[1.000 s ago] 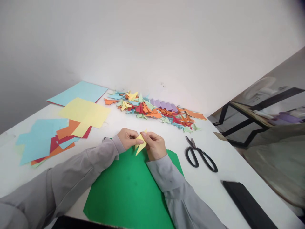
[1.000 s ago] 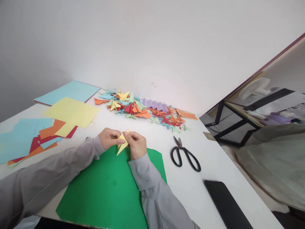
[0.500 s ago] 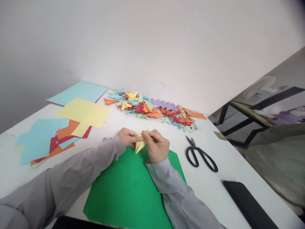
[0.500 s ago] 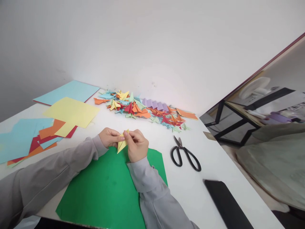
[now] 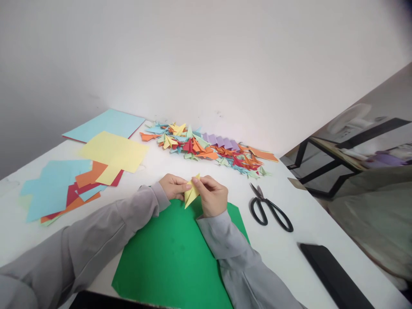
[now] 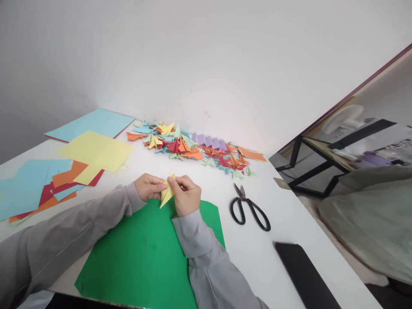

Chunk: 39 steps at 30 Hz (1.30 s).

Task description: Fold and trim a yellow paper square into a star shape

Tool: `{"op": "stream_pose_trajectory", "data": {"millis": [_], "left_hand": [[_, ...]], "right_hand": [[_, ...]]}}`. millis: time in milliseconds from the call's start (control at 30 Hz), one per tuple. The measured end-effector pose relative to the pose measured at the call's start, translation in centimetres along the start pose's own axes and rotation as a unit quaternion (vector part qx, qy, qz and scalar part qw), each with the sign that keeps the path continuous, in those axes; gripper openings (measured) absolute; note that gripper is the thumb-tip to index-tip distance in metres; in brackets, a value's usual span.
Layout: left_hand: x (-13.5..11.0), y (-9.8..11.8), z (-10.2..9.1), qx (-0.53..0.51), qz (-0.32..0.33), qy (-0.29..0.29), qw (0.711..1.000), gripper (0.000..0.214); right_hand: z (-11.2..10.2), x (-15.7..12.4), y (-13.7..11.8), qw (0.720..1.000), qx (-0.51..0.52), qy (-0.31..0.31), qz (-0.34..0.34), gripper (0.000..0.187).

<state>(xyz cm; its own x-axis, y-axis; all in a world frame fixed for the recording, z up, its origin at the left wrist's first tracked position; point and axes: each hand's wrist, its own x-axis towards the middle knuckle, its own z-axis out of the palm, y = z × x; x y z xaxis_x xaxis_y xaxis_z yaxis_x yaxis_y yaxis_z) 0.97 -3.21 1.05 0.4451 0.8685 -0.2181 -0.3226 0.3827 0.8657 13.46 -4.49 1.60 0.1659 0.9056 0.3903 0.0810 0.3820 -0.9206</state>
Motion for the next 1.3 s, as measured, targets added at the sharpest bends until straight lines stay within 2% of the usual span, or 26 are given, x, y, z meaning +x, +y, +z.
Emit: {"op": "stream_pose_trajectory", "data": {"millis": [233, 467, 633, 767, 900, 1133, 1300], "left_hand": [[-0.31, 0.38, 0.27, -0.019, -0.028, -0.013, 0.999, 0.031], [-0.62, 0.78, 0.37, 0.035, -0.022, 0.033, 0.999, 0.041], [-0.69, 0.78, 0.45, 0.040, -0.022, 0.020, 0.999, 0.042], [-0.75, 0.75, 0.42, 0.059, -0.016, 0.038, 0.997, 0.041], [-0.73, 0.70, 0.41, 0.065, -0.020, 0.011, 0.998, 0.037], [-0.64, 0.66, 0.82, 0.102, 0.015, 0.031, 0.994, 0.031], [-0.61, 0.69, 0.80, 0.095, 0.017, 0.012, 0.995, 0.034]], "right_hand": [[-0.10, 0.22, 0.44, 0.999, 0.028, 0.010, 0.038, 0.015], [-0.04, 0.24, 0.07, 1.000, -0.005, 0.015, 0.006, 0.016], [-0.05, 0.30, 0.10, 1.000, -0.010, 0.026, 0.005, 0.019], [-0.03, 0.24, 0.25, 1.000, -0.008, 0.024, 0.001, 0.020], [-0.03, 0.29, 0.16, 0.999, -0.007, 0.031, 0.004, 0.019], [-0.04, 0.41, 0.28, 0.999, -0.021, 0.039, -0.009, 0.020], [-0.24, 0.51, 0.41, 0.998, -0.012, 0.057, -0.002, 0.020]]}}
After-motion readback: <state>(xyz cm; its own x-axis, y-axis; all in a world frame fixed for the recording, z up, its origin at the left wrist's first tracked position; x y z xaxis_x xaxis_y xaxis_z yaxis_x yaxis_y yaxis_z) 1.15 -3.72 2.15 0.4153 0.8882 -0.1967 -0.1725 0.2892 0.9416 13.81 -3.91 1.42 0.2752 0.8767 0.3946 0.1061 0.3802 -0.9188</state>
